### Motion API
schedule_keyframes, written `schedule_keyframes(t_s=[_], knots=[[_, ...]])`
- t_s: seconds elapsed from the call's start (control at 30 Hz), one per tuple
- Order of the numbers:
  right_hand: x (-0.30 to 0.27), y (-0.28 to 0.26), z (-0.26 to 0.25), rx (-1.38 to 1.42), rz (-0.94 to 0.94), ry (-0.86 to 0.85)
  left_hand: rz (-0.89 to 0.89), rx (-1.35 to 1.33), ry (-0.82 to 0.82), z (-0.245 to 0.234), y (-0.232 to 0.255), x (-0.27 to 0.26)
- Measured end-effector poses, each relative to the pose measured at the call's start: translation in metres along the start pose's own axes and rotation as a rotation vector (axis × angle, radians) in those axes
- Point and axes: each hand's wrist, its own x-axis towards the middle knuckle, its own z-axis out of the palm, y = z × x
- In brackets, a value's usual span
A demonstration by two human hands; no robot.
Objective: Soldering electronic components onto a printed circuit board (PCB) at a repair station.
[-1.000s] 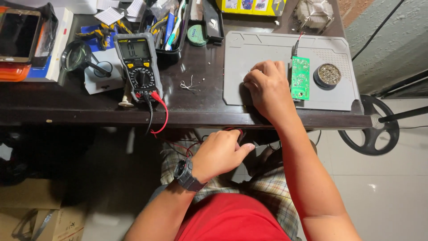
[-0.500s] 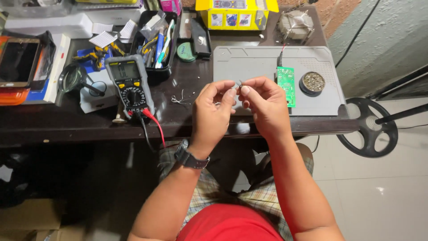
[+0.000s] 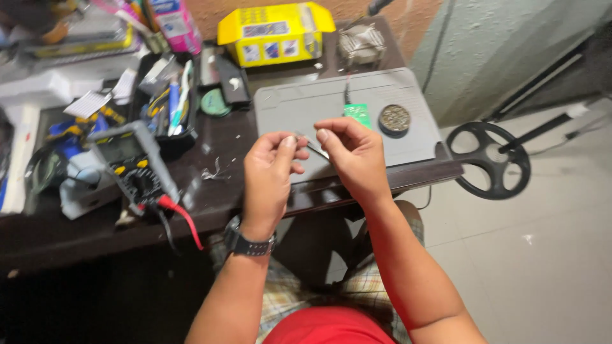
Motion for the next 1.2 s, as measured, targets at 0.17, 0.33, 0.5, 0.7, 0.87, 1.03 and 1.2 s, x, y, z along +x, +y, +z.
schedule_keyframes(t_s=[0.17, 0.33, 0.5, 0.7, 0.87, 1.03, 1.2], knots=[[0.087, 0.000, -0.051, -0.054, -0.109, 0.236, -0.041, 0.065, 0.009, 0.011, 0.009, 0.000], [0.199, 0.025, -0.081, 0.001, 0.015, 0.295, -0.101, 0.011, 0.007, 0.021, 0.010, 0.006], [0.250, 0.043, -0.076, -0.237, -0.009, 0.261, -0.111, 0.043, -0.086, 0.014, 0.001, 0.008], [0.249, 0.018, -0.085, -0.252, -0.192, 0.305, -0.109, 0.102, -0.072, 0.008, 0.007, 0.003], [0.172, -0.028, -0.111, -0.053, -0.209, 0.419, -0.116, 0.205, -0.046, -0.002, 0.012, -0.005], [0.086, -0.003, -0.165, -0.123, -0.257, 0.433, -0.030, 0.205, -0.057, -0.016, -0.002, -0.008], [0.049, 0.005, -0.183, -0.249, -0.183, 0.477, 0.015, 0.221, -0.047, -0.023, -0.004, -0.012]])
